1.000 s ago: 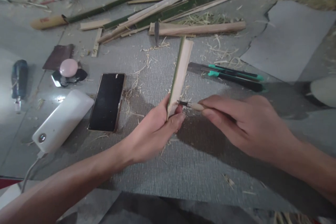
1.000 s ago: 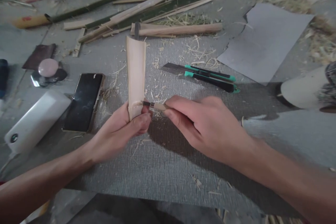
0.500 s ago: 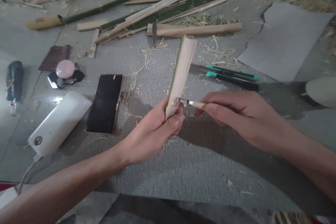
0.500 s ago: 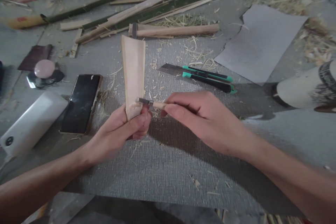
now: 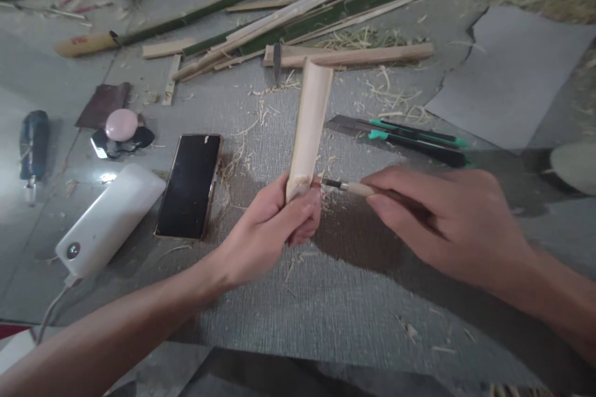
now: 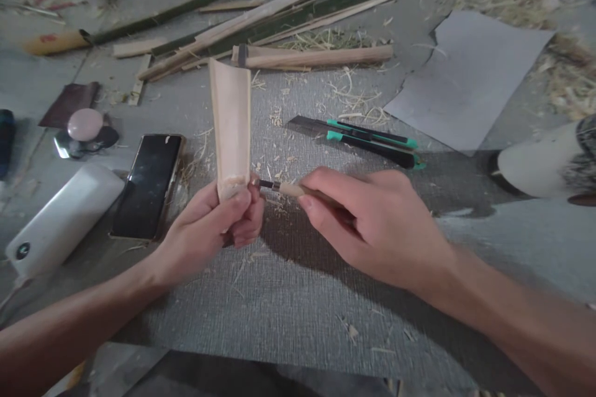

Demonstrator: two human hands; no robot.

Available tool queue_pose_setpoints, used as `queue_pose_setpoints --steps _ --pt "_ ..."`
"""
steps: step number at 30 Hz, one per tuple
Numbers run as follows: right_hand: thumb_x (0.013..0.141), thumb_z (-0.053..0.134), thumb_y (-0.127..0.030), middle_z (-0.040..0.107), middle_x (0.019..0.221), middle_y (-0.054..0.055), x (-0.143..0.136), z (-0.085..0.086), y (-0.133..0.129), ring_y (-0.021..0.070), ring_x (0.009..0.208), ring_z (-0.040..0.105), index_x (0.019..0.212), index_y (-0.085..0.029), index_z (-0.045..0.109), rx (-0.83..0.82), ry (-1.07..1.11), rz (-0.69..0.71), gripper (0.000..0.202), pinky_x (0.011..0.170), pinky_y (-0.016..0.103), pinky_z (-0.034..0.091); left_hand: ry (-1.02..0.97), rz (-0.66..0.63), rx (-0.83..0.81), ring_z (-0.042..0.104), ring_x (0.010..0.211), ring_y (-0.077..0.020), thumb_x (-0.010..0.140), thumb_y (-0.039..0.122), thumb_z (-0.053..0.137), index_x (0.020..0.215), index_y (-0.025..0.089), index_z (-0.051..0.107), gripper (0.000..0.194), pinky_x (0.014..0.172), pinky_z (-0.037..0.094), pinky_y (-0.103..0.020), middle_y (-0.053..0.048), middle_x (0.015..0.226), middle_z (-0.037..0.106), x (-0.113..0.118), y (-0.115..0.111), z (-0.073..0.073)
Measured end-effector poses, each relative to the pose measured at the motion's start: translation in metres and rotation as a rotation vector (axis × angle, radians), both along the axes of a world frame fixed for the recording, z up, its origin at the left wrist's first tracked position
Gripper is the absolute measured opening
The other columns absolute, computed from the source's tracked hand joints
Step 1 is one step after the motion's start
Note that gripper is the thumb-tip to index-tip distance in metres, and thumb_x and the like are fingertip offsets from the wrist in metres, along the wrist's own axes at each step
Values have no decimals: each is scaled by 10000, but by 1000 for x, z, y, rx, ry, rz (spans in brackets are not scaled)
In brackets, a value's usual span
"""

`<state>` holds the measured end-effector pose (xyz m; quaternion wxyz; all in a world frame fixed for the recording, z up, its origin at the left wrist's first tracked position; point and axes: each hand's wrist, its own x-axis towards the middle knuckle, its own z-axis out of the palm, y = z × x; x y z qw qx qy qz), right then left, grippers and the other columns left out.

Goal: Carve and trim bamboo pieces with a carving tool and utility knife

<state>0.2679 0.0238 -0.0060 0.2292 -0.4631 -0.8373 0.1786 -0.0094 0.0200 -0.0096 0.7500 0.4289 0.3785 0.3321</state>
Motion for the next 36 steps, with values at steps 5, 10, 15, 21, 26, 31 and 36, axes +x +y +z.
queue_pose_setpoints --steps 5,10,15,21,26,31,36 --pt "1278 581 -397 667 613 -48 3 10 -4 201 523 634 1129 -333 893 87 36 -58 351 585 361 450 177 -44 23 365 548 -83 1254 641 707 832 243 547 602 587 316 -286 63 586 484 -2 -1 5" --pt "1226 614 -313 694 611 -58 7 15 -4 187 513 646 1153 -354 897 131 12 -16 295 554 352 437 159 -57 17 423 534 -90 1246 454 714 1033 247 619 312 578 386 -258 93 594 541 -3 -1 5" --pt "1209 659 -369 588 573 -67 5 4 -2 195 471 564 1093 -350 849 82 100 -92 224 548 359 436 257 -59 17 494 561 -94 1165 239 671 1134 284 539 142 526 374 -224 105 662 650 -7 1 10" --pt "1245 617 -384 588 616 -45 1 5 -3 209 502 520 1082 -352 846 34 -6 -147 283 636 397 456 276 -23 -18 495 530 -83 1125 236 680 1154 277 540 149 505 372 -226 57 770 798 -13 9 11" --pt "1241 619 -372 524 595 -53 0 7 -2 204 501 496 1082 -335 838 15 -26 -126 274 617 414 380 178 8 -24 492 527 -89 1177 333 685 1132 275 531 171 510 356 -239 45 751 793 -16 12 11" --pt "1215 637 -326 575 607 -74 5 -7 10 170 480 483 1061 -293 792 45 53 -42 221 609 382 367 162 21 -30 501 544 -122 1193 379 671 1193 271 598 130 518 344 -260 44 710 749 -17 11 11" --pt "1238 610 -380 842 935 71 4 -11 19 274 784 749 1073 -286 802 26 -102 -55 270 727 422 475 184 51 -6 538 593 -136 1172 386 712 1230 269 613 164 525 341 -262 44 735 722 -16 11 11"
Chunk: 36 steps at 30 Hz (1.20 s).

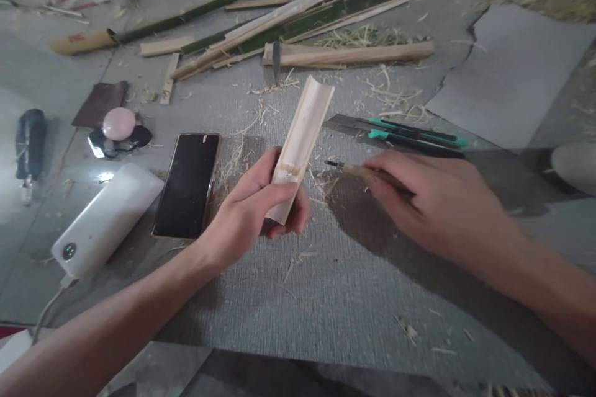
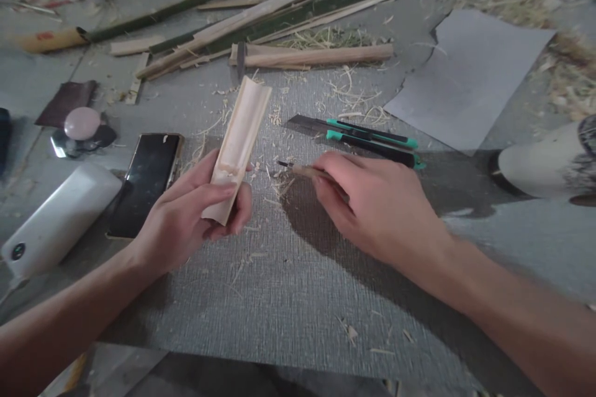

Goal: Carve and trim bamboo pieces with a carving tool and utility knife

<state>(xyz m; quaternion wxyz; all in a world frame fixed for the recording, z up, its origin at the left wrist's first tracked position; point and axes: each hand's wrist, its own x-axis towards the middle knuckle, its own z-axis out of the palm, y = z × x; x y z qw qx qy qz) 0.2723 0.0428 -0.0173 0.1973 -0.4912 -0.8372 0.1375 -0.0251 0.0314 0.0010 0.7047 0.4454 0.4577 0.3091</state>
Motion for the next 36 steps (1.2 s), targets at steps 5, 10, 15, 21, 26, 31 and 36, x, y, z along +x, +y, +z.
queue_pose_setpoints --steps 5,10,15,21,26,31,36 --pt "1233 626 -344 878 1337 200 8 4 9 432 1264 815 1231 -265 870 179 -35 -111 256 1055 564 573 -85 -10 -40 706 633 -151 1162 301 727 1160 270 551 179 593 497 -280 34 773 796 4 -2 0" --pt "1160 781 -318 883 1440 227 28 -5 29 484 1390 764 1376 -276 863 170 -136 -241 234 1149 626 502 -76 -19 29 844 820 -185 1221 360 774 1209 256 574 225 706 567 -296 -24 898 903 6 -4 -2" --pt "950 893 -234 898 1214 182 26 -4 34 395 1136 800 1105 -281 758 78 -111 -243 210 981 521 524 -96 12 0 872 834 -168 1180 213 757 1205 251 543 218 749 639 -290 -12 949 897 7 -3 -4" --pt "992 843 -339 888 1131 89 8 17 15 316 851 782 1289 -304 667 -6 -141 -394 347 764 415 482 -91 52 60 748 734 -96 1203 182 660 1201 251 555 126 667 555 -235 66 863 762 10 -5 -4" --pt "1141 670 -409 830 941 62 3 17 -3 334 772 757 1230 -293 697 97 -211 -164 148 677 417 378 -151 146 26 459 622 -56 1095 135 670 1037 249 559 169 582 403 -208 101 760 515 21 -7 0" --pt "1302 478 -485 850 1106 111 -1 7 -16 348 981 799 1198 -289 681 188 -148 124 301 794 448 486 -155 162 -6 360 624 -65 1013 109 707 1029 220 670 118 580 325 -219 93 726 437 20 -11 -5" --pt "1319 464 -454 849 1126 84 -5 4 -24 298 947 782 1199 -291 676 209 -153 133 293 688 401 394 7 109 15 453 663 -78 981 121 838 1159 225 767 219 612 416 -218 67 794 570 14 -11 -3"
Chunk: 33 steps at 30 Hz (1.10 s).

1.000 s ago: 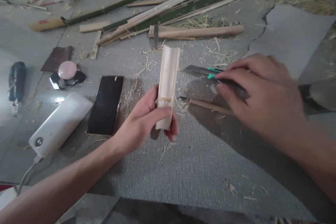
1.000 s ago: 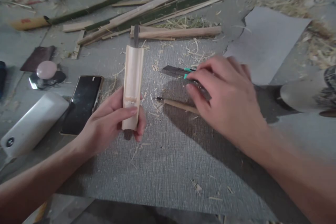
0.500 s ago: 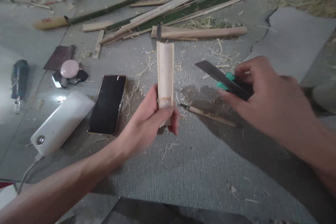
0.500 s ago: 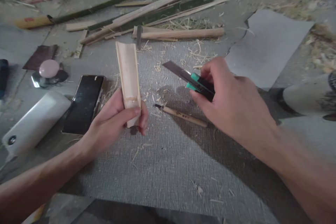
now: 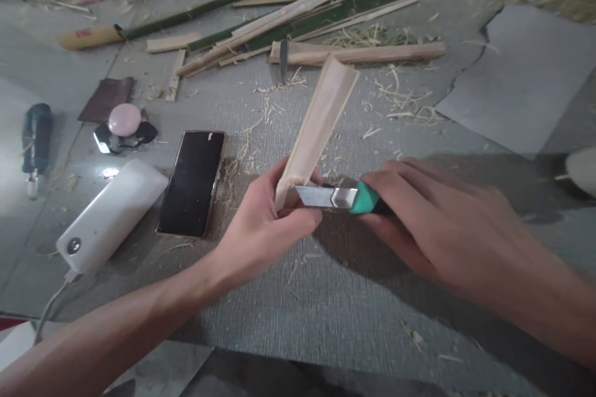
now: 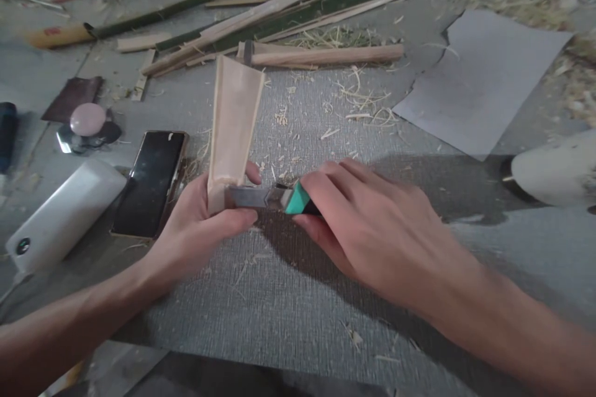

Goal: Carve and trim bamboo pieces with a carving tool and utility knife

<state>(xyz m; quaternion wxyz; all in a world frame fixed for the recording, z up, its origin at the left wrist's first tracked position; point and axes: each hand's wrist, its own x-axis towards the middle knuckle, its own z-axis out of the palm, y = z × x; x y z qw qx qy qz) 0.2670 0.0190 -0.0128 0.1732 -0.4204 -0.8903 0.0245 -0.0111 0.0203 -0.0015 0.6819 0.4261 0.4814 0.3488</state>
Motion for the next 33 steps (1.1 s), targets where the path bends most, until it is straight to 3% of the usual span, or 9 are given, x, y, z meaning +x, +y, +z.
queue_pose_setpoints --steps 5,15,23,30,33 --pt "1323 458 -444 825 1054 69 -2 0 -2 257 840 739 1142 -285 649 38 0 -4 307 638 380 345 55 28 4 553 694 -80 830 71 996 1057 231 699 406 662 549 -206 88 813 627 5 4 6" --pt "1316 467 -397 820 1034 59 -3 3 -2 256 842 757 1148 -281 651 53 -6 7 275 657 399 369 23 43 -2 685 729 -94 783 42 1045 1063 254 633 542 725 663 -202 101 834 667 8 5 8" --pt "1291 514 -364 829 1074 68 -3 2 -3 245 868 764 1171 -278 666 26 6 -1 212 638 384 325 99 28 52 740 791 -122 823 119 1089 1086 249 684 500 720 664 -226 63 907 757 4 3 0" --pt "1323 449 -404 795 953 49 -6 6 -3 231 787 747 1100 -271 665 50 -29 3 338 598 381 329 407 38 154 703 799 -156 929 353 1056 1066 241 756 348 659 555 -266 41 890 777 4 0 1" --pt "1325 441 -391 817 959 54 -7 10 -5 237 802 767 1072 -280 661 55 -55 -13 354 604 387 344 463 57 115 728 832 -183 901 381 1083 1050 241 792 356 687 553 -293 33 891 799 4 -2 4"
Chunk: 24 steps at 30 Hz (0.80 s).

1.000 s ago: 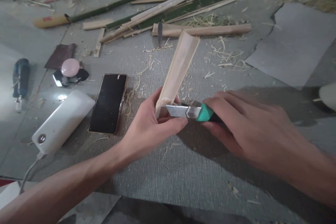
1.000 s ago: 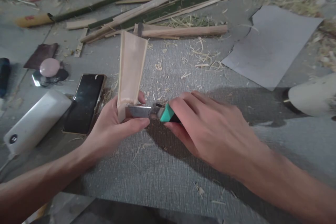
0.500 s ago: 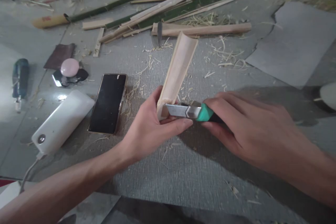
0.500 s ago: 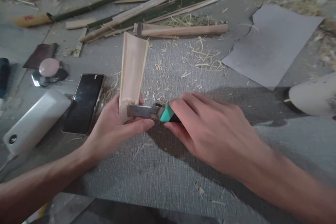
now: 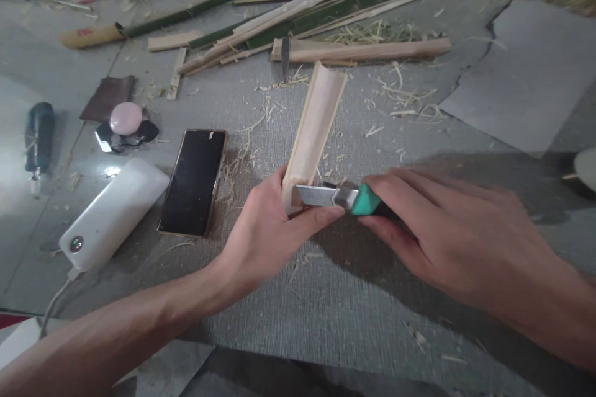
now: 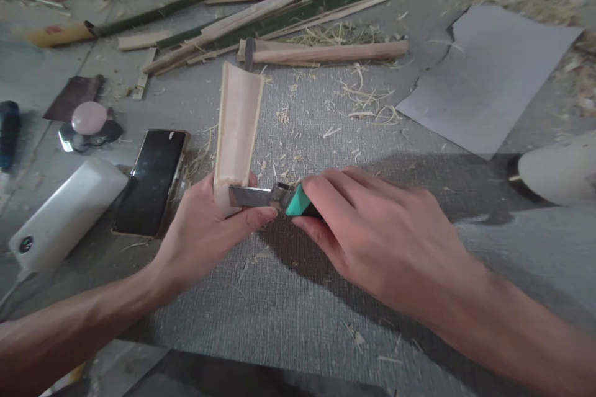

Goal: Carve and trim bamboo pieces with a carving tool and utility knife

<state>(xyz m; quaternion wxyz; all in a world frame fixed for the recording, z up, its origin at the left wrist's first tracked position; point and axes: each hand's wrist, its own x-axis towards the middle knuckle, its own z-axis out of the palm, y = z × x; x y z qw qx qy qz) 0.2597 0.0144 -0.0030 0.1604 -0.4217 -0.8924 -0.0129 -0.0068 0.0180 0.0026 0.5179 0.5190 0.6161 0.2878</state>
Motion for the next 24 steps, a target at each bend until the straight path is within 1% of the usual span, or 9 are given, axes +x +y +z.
queue_pose_setpoints --steps 3,5,7,10,13,19,24 --pt "1312 446 -349 818 949 57 -2 4 -2 253 824 778 1081 -281 678 9 -39 -20 335 606 399 345 -15 27 -38 749 847 -218 871 389 1127 998 261 815 360 709 576 -333 24 872 809 1 -2 2" --pt "1309 454 -322 802 924 55 -4 5 -2 257 819 773 1098 -272 697 33 -57 -17 326 595 407 331 -23 43 -37 744 837 -225 874 443 1138 951 269 813 377 702 571 -346 17 860 809 1 -3 2" --pt "1316 483 -326 781 903 51 -5 7 -2 258 811 766 1098 -259 704 66 -67 -9 318 586 418 320 -20 51 -43 733 837 -212 905 478 1117 932 256 817 374 698 562 -338 17 861 811 1 -4 1" --pt "1313 535 -333 778 906 50 -6 8 -3 261 799 763 1086 -246 704 93 -75 -4 296 586 430 318 -20 39 -62 742 877 -198 938 486 1092 947 231 830 365 705 566 -310 21 878 825 1 -5 0" --pt "1298 552 -285 775 892 47 -6 9 -5 261 784 759 1076 -245 705 104 -79 -14 273 603 432 329 -28 35 -79 741 899 -197 942 511 1092 954 223 854 374 708 569 -295 16 888 831 1 -5 1" --pt "1305 586 -289 761 871 43 -10 8 -7 255 783 765 1105 -224 714 140 -60 -6 247 606 438 330 -31 29 -78 704 879 -205 979 501 1049 931 212 883 337 660 532 -295 -17 879 800 2 -5 1" --pt "1307 616 -299 754 851 36 -13 7 -10 256 788 786 1142 -206 736 145 -67 -22 224 595 432 336 -35 36 -67 699 877 -201 936 455 1082 898 220 899 300 670 547 -281 -11 867 799 2 -4 4"
